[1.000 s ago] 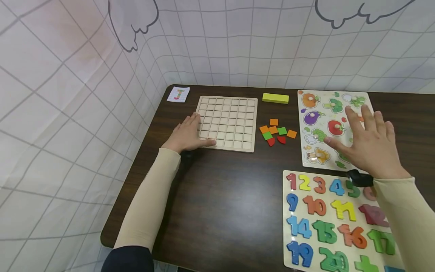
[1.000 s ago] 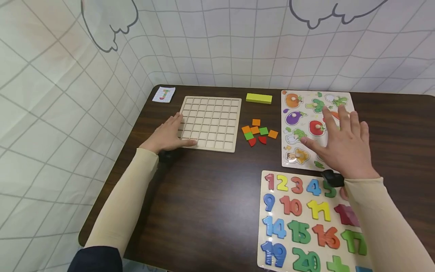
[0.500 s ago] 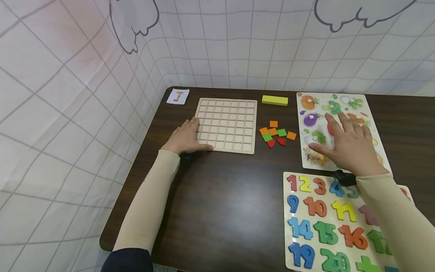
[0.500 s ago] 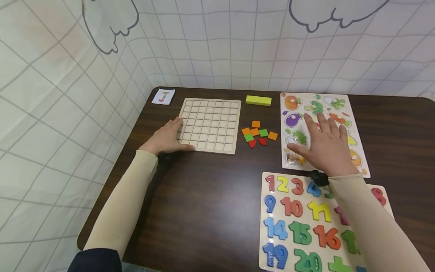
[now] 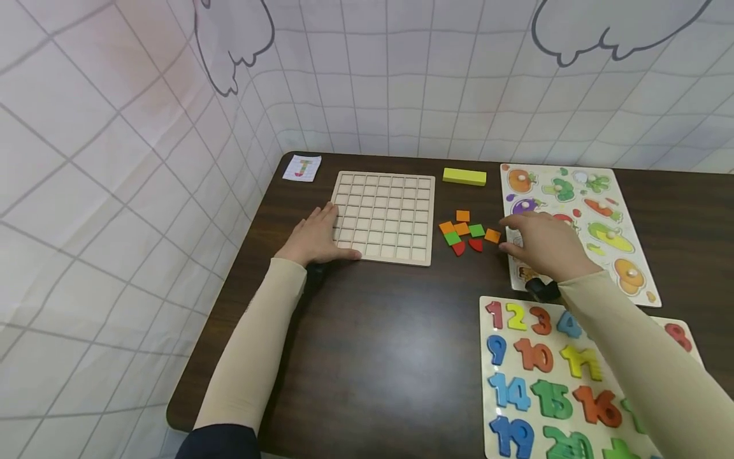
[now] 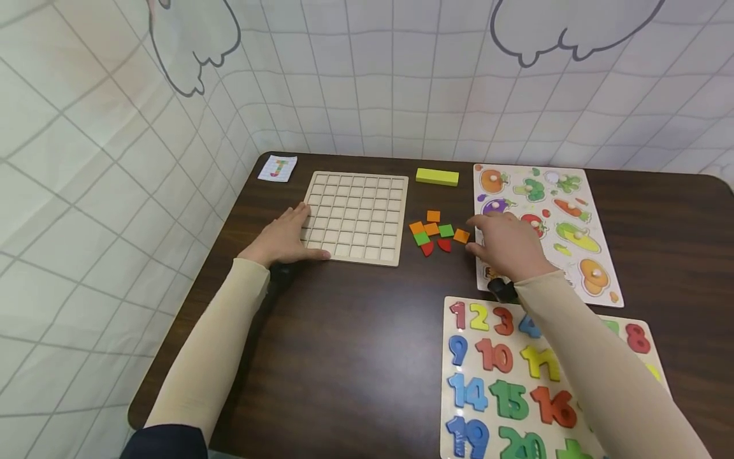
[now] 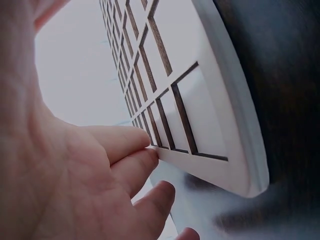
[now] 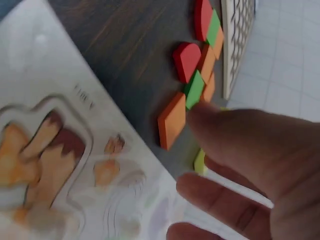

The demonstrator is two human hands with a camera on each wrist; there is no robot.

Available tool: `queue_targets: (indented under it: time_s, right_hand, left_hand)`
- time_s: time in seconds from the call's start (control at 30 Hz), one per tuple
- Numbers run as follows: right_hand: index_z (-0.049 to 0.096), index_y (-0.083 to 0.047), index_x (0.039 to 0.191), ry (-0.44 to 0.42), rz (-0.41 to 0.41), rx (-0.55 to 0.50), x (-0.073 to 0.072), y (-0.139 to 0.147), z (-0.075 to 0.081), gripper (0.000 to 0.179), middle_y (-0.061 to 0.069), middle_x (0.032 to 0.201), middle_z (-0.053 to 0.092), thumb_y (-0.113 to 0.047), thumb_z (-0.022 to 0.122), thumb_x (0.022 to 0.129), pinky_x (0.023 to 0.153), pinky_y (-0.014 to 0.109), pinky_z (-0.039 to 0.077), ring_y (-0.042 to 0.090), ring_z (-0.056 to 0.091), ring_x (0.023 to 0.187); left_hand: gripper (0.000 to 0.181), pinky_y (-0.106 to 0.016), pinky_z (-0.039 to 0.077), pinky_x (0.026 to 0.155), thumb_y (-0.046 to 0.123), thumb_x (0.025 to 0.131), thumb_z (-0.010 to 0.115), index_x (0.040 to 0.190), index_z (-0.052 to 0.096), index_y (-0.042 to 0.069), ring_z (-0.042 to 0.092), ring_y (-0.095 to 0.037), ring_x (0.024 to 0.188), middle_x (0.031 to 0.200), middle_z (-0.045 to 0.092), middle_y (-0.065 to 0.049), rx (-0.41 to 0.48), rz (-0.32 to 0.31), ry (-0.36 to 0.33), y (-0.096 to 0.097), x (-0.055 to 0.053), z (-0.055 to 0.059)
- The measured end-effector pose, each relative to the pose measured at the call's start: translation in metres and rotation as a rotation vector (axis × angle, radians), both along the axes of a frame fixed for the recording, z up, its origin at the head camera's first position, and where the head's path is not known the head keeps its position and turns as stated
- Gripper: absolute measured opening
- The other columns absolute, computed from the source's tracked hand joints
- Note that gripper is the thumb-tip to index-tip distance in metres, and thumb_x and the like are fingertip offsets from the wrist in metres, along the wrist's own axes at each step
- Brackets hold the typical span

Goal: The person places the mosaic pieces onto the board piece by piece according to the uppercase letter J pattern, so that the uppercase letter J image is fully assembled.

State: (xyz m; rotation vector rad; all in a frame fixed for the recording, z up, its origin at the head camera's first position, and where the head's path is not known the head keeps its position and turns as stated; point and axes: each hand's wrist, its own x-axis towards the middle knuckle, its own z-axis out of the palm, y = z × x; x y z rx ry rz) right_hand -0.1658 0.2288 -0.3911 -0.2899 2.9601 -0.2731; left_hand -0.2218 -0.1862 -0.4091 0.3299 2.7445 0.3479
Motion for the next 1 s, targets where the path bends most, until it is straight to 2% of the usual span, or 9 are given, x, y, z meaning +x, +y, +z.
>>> queue_targets:
  time_s: [0.13,0.3,0.5,0.73,0.83,1.0]
  right_hand:
    - [0.068,-0.004,0.133,-0.037,0.003,-0.014,-0.011,-0.011,-0.004,0.042,0.022,0.130,0.070,-0.021,0.075,0.095,0.093,0.059,0.056,0.043,0.062,0.118]
    - [0.071,-0.002,0.129,-0.055,0.013,0.012,-0.021,-0.018,-0.009,0.040,0.021,0.123,0.074,-0.020,0.076,0.094,0.089,0.056,0.058,0.039,0.067,0.109]
    - [0.075,-0.002,0.122,-0.021,0.024,0.007,-0.026,-0.019,-0.012,0.032,0.019,0.116,0.076,-0.015,0.075,0.093,0.083,0.053,0.060,0.036,0.068,0.101]
    - [0.075,-0.004,0.122,0.022,-0.013,-0.023,-0.032,-0.019,-0.015,0.033,0.020,0.117,0.076,-0.017,0.075,0.092,0.083,0.055,0.057,0.041,0.062,0.107]
    - [0.074,-0.003,0.122,0.060,-0.017,-0.056,-0.037,-0.019,-0.013,0.034,0.021,0.117,0.075,-0.018,0.073,0.092,0.079,0.054,0.057,0.041,0.062,0.106]
    - [0.075,-0.003,0.122,0.092,0.006,-0.168,-0.052,-0.034,-0.008,0.034,0.022,0.117,0.075,-0.017,0.072,0.092,0.075,0.052,0.059,0.037,0.067,0.100]
  left_hand:
    - [0.126,-0.061,0.015,0.131,0.071,0.080,0.076,0.168,0.011,0.007,0.009,-0.035,0.165,0.177,0.009,-0.012,0.001,0.006,-0.012,-0.002,0.001,0.000]
    - [0.126,-0.060,0.016,0.131,0.072,0.080,0.075,0.168,0.012,0.008,0.010,-0.034,0.165,0.177,0.009,-0.010,-0.002,0.010,-0.017,-0.002,0.002,0.001]
    - [0.127,-0.059,0.017,0.131,0.071,0.079,0.076,0.167,0.013,0.006,0.012,-0.033,0.164,0.177,0.009,-0.011,0.001,0.009,-0.008,-0.001,-0.001,0.000]
    - [0.129,-0.059,0.020,0.131,0.072,0.078,0.076,0.167,0.012,0.005,0.014,-0.031,0.164,0.177,0.010,-0.011,-0.006,0.010,0.001,-0.002,-0.003,-0.003]
    - [0.129,-0.061,0.023,0.129,0.072,0.078,0.077,0.167,0.013,0.004,0.015,-0.032,0.164,0.177,0.010,-0.011,-0.008,0.004,0.002,-0.002,-0.003,-0.003]
    - [0.130,-0.061,0.026,0.128,0.072,0.077,0.077,0.167,0.012,0.004,0.015,-0.030,0.164,0.177,0.008,-0.011,-0.002,0.011,-0.001,-0.002,-0.003,-0.003]
